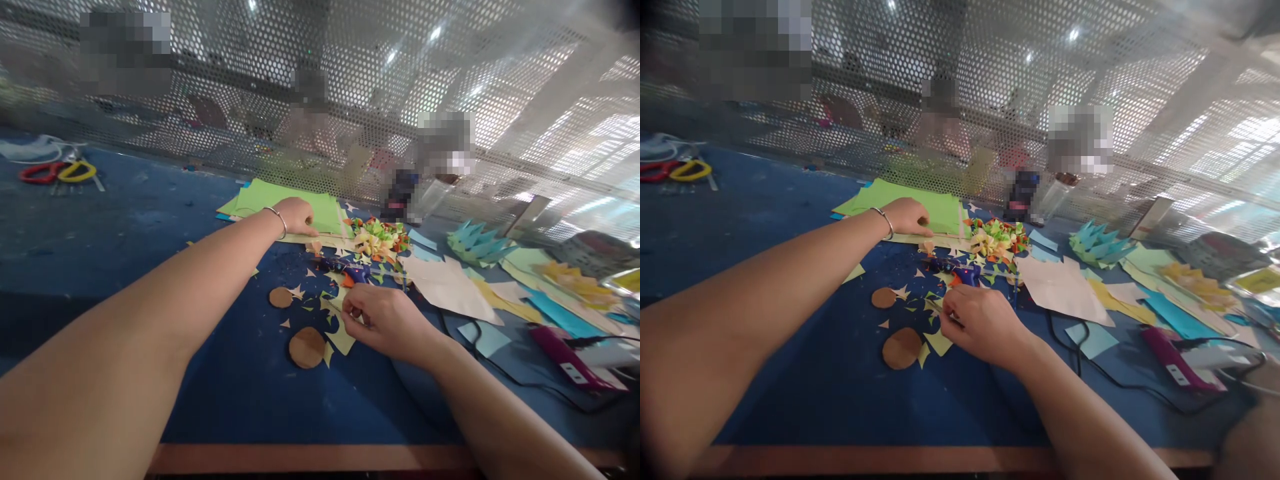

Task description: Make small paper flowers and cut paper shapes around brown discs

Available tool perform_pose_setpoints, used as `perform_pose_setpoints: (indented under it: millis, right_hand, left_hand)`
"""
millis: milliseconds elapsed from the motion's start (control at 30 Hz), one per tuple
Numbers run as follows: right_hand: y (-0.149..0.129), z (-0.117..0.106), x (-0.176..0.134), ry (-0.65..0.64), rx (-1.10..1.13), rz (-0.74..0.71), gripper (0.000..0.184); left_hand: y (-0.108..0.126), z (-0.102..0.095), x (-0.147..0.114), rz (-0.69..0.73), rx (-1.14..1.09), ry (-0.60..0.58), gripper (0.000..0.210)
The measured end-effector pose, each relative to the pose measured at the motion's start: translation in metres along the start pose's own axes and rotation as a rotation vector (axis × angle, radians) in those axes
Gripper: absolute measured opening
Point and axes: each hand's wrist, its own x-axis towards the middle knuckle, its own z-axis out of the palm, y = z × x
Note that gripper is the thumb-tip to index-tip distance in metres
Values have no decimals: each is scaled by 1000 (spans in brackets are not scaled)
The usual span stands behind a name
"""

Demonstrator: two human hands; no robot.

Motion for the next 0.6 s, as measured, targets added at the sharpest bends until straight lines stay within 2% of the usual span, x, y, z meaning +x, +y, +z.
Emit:
perform_pose_setpoints:
  millis: [167, 367, 600]
  right_hand:
    - [1, 0, 0, 0, 3, 15, 12]
    - [0, -1, 0, 1, 20, 7, 12]
    - [-4, -1, 0, -2, -63, 35, 16]
  left_hand:
    - [2, 2, -4, 41, 18, 4, 46]
    - [2, -5, -11, 72, 17, 5, 33]
    - [5, -7, -14, -39, -12, 87, 23]
